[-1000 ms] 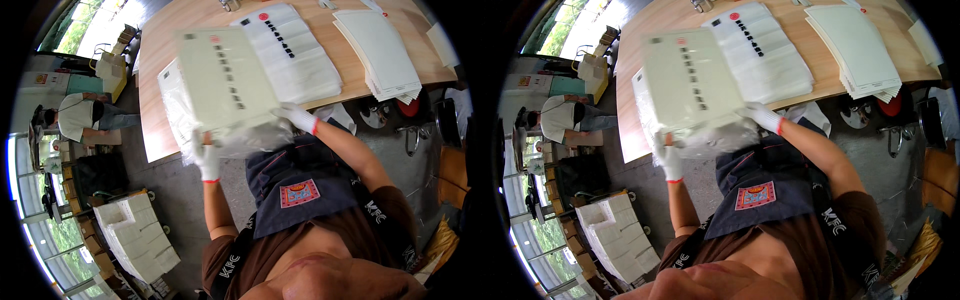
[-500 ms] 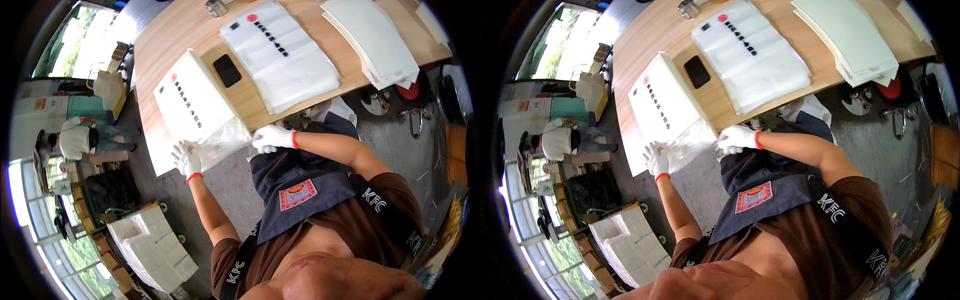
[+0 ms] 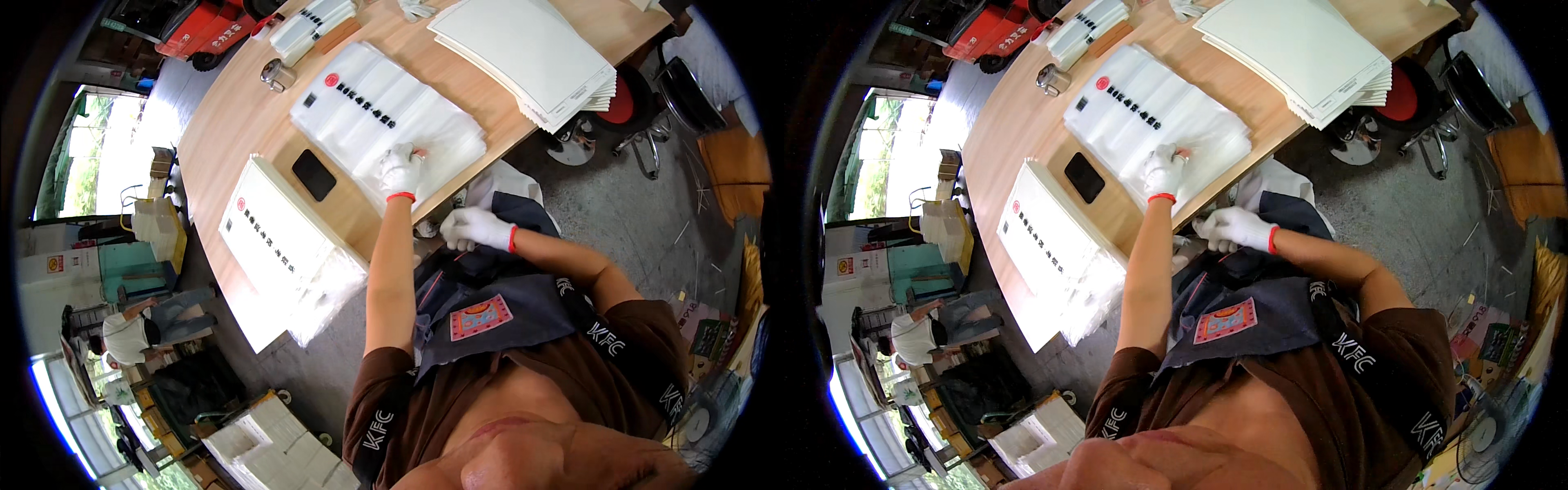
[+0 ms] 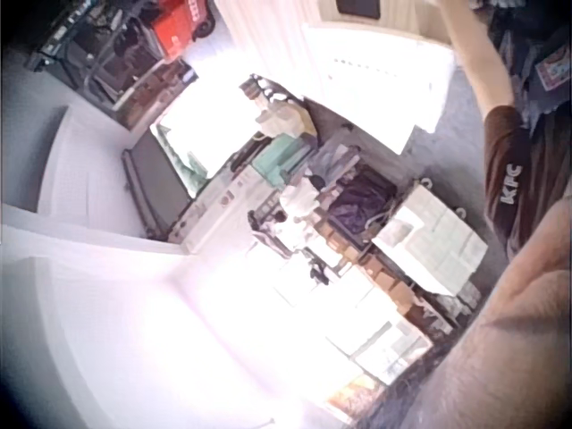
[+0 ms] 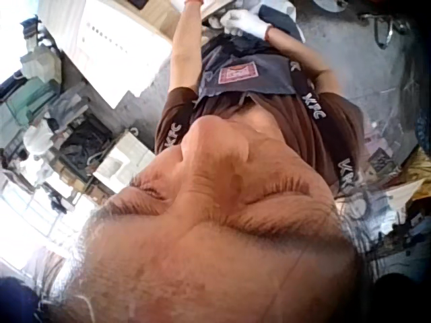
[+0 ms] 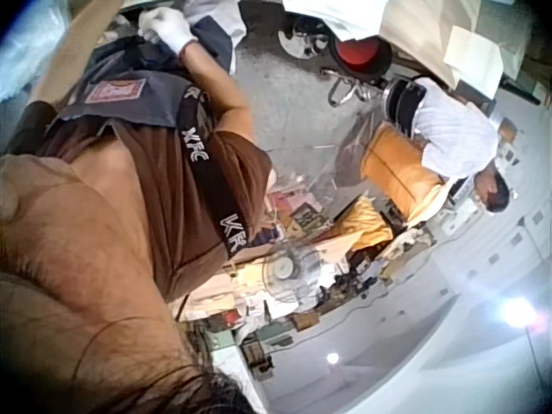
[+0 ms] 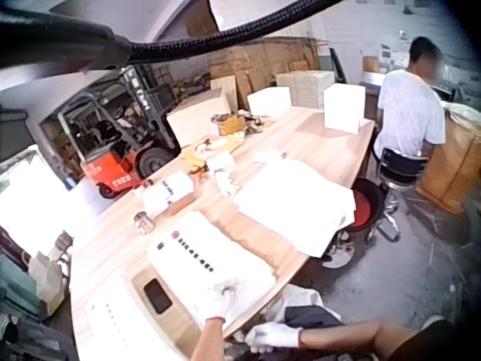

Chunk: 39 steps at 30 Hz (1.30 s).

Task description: The person repeatedly picks up white paper sheets from a stack, places them into clear plastic bags with printed text, and sets the filled bags aside on the table. This process is repeated continuously throughout the clip.

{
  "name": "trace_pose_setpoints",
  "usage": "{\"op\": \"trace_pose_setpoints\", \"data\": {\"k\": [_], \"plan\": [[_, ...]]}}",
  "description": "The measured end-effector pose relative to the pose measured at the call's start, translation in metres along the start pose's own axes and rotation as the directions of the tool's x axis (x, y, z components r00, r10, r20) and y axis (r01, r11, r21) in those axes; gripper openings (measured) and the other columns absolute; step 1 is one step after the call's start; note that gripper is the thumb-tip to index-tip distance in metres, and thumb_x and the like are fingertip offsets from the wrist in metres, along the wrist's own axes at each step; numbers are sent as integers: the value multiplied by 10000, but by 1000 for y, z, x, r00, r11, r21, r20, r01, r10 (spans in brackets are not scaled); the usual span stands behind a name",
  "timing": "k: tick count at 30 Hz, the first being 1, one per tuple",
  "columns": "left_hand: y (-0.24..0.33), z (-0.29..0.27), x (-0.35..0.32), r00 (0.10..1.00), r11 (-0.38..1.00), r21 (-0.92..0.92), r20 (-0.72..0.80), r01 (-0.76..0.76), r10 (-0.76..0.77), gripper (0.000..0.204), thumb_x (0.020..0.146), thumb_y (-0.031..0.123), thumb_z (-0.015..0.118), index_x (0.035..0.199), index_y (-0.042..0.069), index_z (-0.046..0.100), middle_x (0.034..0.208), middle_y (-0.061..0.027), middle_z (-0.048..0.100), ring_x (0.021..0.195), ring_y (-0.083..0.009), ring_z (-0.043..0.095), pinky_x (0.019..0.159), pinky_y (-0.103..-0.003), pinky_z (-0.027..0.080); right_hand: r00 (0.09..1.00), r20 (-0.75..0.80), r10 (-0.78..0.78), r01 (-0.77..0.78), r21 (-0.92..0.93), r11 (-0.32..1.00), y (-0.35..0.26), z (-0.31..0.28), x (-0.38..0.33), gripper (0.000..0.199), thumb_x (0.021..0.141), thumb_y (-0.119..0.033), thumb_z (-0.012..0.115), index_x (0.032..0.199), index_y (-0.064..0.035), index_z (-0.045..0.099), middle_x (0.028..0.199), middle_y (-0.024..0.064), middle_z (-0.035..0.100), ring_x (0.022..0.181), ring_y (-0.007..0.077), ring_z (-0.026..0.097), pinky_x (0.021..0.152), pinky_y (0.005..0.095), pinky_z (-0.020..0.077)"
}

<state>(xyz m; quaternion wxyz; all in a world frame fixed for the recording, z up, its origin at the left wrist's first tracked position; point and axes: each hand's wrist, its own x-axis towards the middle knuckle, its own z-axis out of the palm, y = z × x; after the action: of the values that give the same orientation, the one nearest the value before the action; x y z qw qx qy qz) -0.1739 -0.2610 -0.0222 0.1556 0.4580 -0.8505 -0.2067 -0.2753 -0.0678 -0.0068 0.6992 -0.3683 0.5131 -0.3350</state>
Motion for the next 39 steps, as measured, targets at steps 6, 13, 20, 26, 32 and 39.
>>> {"op": "trace_pose_setpoints", "data": {"k": [6,13,20,26,32,39], "plan": [[-5,-22,9,988,988,-56,-71,-143,139,135,828,222,585,789,150,692,920,-88,644,899,-302,573,825,-414,439,859,-482,-173,216,36,976,-35,-48,74,309,895,-360,580,961,-62,623,754,24,634,625,118,579,585,236,475],[-1,-92,38,996,690,-722,-92,-55,-16,208,905,71,544,1113,70,530,849,-78,647,741,-142,607,748,-291,488,827,-438,-352,7,-619,785,-36,-84,140,468,900,-480,499,922,-41,660,751,54,637,676,227,603,708,388,499],[32,-113,25,1000,480,-877,18,17,-4,212,933,85,523,1140,62,482,978,-116,667,526,-64,446,654,-247,495,941,-337,38,-165,-355,920,-90,-87,24,524,888,-471,468,751,9,632,749,179,649,724,288,640,684,383,505],[148,-66,-40,910,751,-543,-66,-376,408,240,782,-57,524,973,47,624,853,-132,638,785,-281,626,685,-332,487,634,-420,-649,-1,-840,543,-69,-49,66,372,879,-418,492,826,-71,617,775,85,620,695,239,588,692,351,496],[174,-51,-96,864,861,-176,86,-477,496,198,814,71,606,1006,117,608,821,-195,608,749,-381,611,597,-434,478,798,-205,-566,153,-841,519,-30,-60,12,225,843,-318,520,867,-120,623,808,71,634,735,274,594,719,362,499],[75,-12,-48,959,887,-365,-89,-281,267,208,907,126,564,1095,38,585,958,-165,666,865,-295,657,726,-361,513,419,-132,-899,-164,-984,68,-46,-141,-77,319,710,-61,576,1012,-153,627,1046,39,611,1003,260,564,885,377,452]]}}
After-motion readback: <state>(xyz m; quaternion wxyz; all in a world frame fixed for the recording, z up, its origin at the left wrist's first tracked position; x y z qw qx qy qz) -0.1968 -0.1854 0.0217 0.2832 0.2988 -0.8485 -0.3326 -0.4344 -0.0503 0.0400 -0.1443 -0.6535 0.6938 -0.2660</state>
